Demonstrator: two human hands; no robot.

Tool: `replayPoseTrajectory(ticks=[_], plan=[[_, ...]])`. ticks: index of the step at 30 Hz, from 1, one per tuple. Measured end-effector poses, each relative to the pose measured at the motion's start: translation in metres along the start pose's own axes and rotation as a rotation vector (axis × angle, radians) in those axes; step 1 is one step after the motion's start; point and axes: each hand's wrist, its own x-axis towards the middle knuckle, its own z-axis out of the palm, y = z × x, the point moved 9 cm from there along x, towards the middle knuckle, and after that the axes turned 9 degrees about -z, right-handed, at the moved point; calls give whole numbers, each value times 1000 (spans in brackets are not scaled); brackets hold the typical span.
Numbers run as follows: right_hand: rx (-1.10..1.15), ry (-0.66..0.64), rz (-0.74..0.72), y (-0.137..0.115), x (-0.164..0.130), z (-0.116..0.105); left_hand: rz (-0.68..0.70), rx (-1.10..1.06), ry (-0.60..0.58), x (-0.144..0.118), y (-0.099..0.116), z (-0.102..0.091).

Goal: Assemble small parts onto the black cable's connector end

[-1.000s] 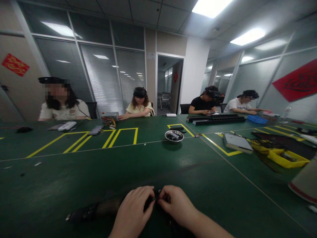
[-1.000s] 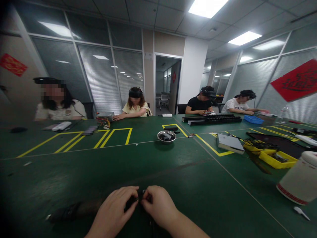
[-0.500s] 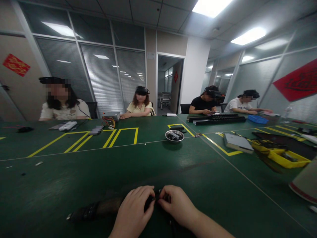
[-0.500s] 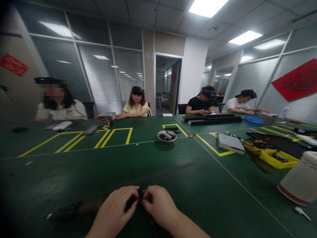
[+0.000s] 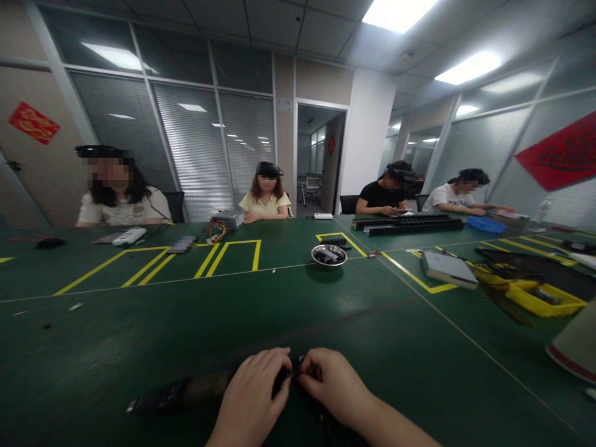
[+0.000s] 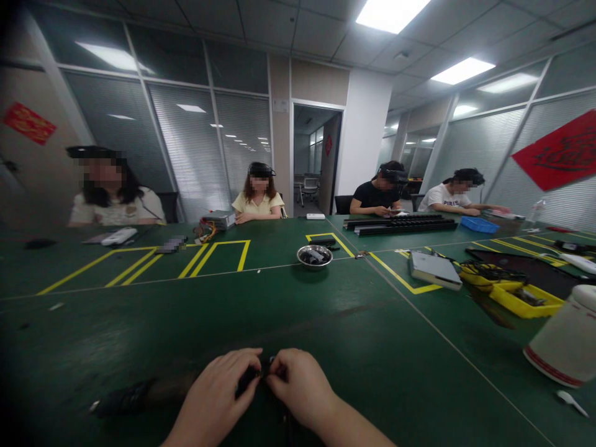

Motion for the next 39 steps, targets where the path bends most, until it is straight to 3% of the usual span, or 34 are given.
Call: replayPoseTrajectory(ticks=[39], plan=[[14,12,-16,3,0,2,-1,38,-1,1,-6,6]])
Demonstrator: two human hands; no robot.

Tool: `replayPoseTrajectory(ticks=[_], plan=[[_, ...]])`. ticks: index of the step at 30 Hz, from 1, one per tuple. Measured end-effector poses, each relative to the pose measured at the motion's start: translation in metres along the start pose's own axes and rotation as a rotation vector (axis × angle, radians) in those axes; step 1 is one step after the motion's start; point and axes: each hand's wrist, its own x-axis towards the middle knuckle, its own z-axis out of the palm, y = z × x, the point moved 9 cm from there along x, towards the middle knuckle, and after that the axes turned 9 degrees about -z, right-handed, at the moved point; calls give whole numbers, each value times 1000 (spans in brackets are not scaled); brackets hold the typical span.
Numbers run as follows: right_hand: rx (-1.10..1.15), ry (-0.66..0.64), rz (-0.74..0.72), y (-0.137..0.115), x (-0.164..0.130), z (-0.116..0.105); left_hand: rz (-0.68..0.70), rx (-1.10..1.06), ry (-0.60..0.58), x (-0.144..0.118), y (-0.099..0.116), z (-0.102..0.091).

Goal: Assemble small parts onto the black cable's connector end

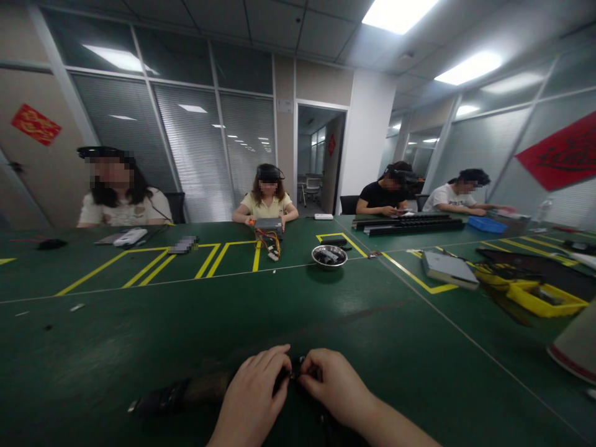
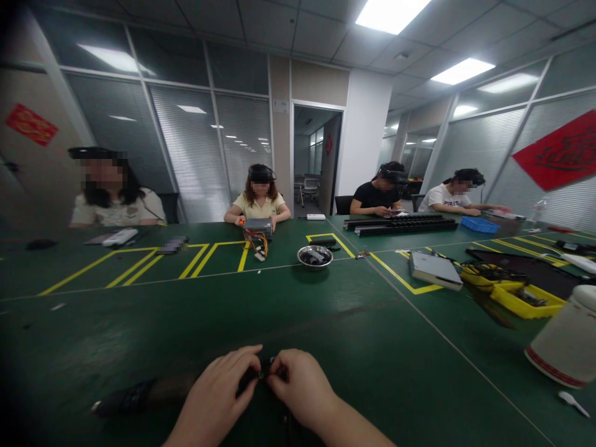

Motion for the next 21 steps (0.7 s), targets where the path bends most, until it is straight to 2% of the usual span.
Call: replayPoseTrajectory(ticks=[11,21], plan=[[2,5,-21,-4,0,-2,45,0,3,0,4,-1],[-6,-11,4,0,0,1,9,-5,-5,1,2,-2]])
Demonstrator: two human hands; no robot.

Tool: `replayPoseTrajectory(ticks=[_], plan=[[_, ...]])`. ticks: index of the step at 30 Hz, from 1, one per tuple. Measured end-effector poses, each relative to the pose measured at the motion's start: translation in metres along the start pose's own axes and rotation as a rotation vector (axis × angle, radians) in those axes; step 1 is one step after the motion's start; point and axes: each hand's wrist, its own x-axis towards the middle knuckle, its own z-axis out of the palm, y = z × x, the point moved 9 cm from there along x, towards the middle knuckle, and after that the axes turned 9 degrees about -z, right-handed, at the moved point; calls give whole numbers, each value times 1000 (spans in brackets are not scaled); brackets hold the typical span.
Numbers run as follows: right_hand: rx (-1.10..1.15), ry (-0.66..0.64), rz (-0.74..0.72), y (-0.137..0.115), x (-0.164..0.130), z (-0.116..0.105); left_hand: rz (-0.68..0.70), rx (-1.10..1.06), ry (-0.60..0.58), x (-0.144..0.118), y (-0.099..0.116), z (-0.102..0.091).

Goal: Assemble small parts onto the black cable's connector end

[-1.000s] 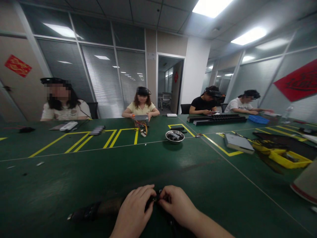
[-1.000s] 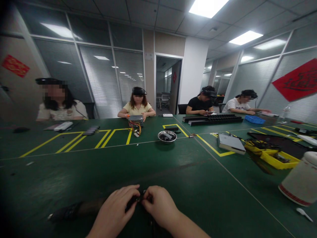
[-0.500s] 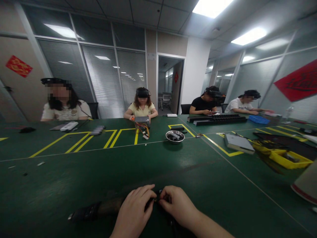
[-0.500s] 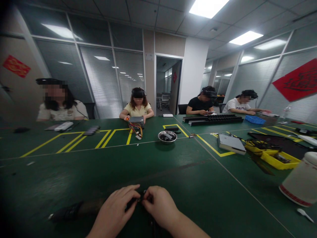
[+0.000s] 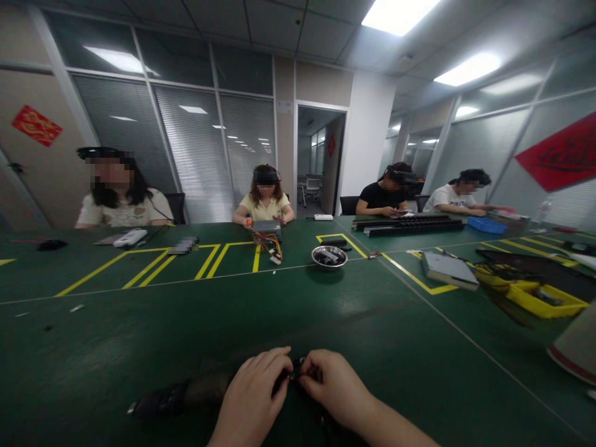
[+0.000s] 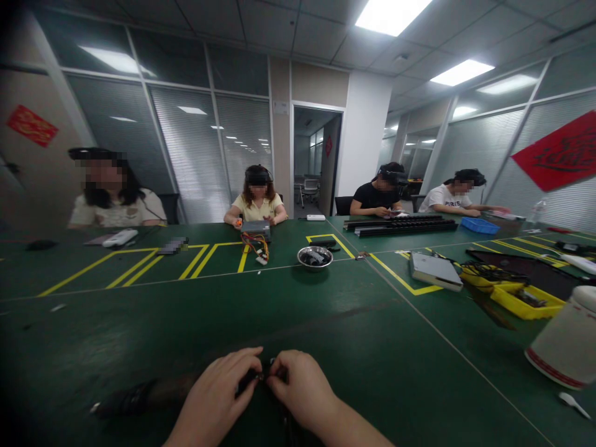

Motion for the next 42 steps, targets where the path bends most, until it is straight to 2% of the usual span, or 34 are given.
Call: replayPoseTrajectory(ticks=[9,18,42], plan=[[7,-11,6,-4,-1,-1,28,-11,-10,-1,8,-5],[9,3,0,-3,0,-3,-6,-6,20,0,1,-1],[-2,-6,-3,-7,-1,-5,-7,-32,7,0,4,-5]])
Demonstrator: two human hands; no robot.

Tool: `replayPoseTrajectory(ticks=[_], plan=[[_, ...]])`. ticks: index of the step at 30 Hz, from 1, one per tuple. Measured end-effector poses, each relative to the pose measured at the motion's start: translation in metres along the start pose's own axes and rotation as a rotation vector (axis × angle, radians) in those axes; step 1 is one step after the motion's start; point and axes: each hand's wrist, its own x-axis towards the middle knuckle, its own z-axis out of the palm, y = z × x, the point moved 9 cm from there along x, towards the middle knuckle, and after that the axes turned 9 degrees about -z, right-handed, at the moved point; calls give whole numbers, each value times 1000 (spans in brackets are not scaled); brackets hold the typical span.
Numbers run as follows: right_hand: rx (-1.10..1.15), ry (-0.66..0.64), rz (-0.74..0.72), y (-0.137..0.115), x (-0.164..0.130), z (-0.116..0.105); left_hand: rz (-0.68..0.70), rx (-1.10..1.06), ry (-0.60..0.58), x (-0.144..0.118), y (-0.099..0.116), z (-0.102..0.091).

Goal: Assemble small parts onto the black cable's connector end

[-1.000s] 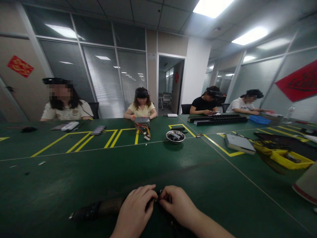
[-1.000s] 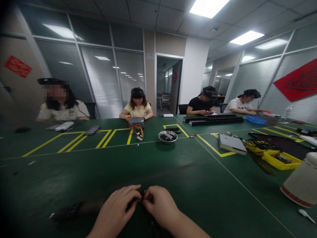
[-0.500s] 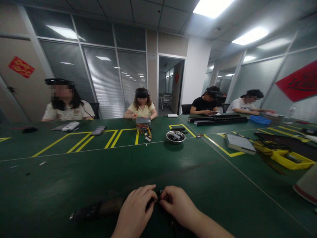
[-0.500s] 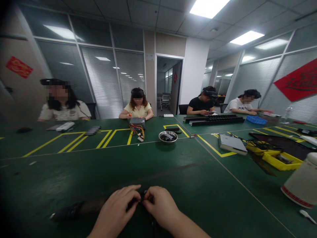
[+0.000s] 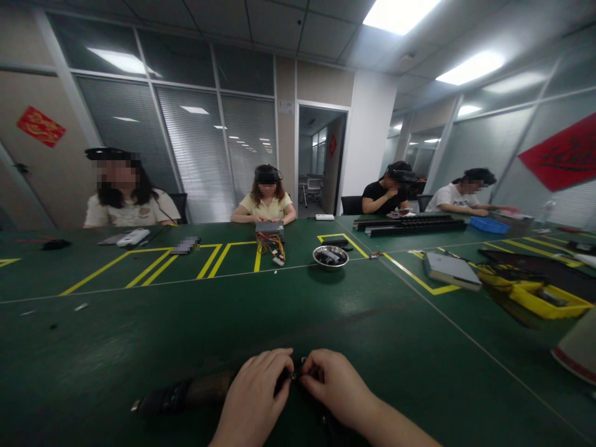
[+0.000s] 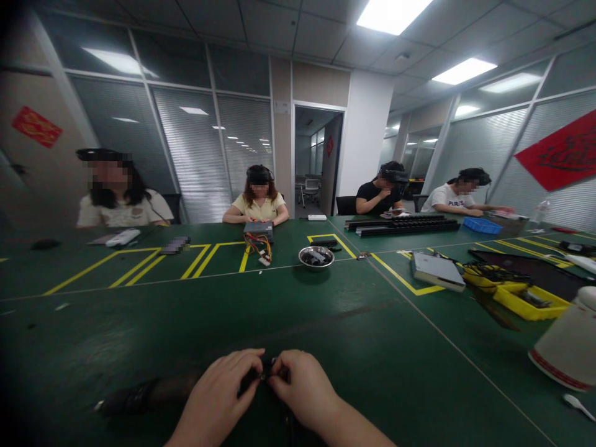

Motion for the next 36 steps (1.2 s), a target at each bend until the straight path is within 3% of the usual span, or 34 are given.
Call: replayPoseTrajectory(ticks=[36], plan=[[34,20,-21,6,1,4,33,31,-15,0,0,3]])
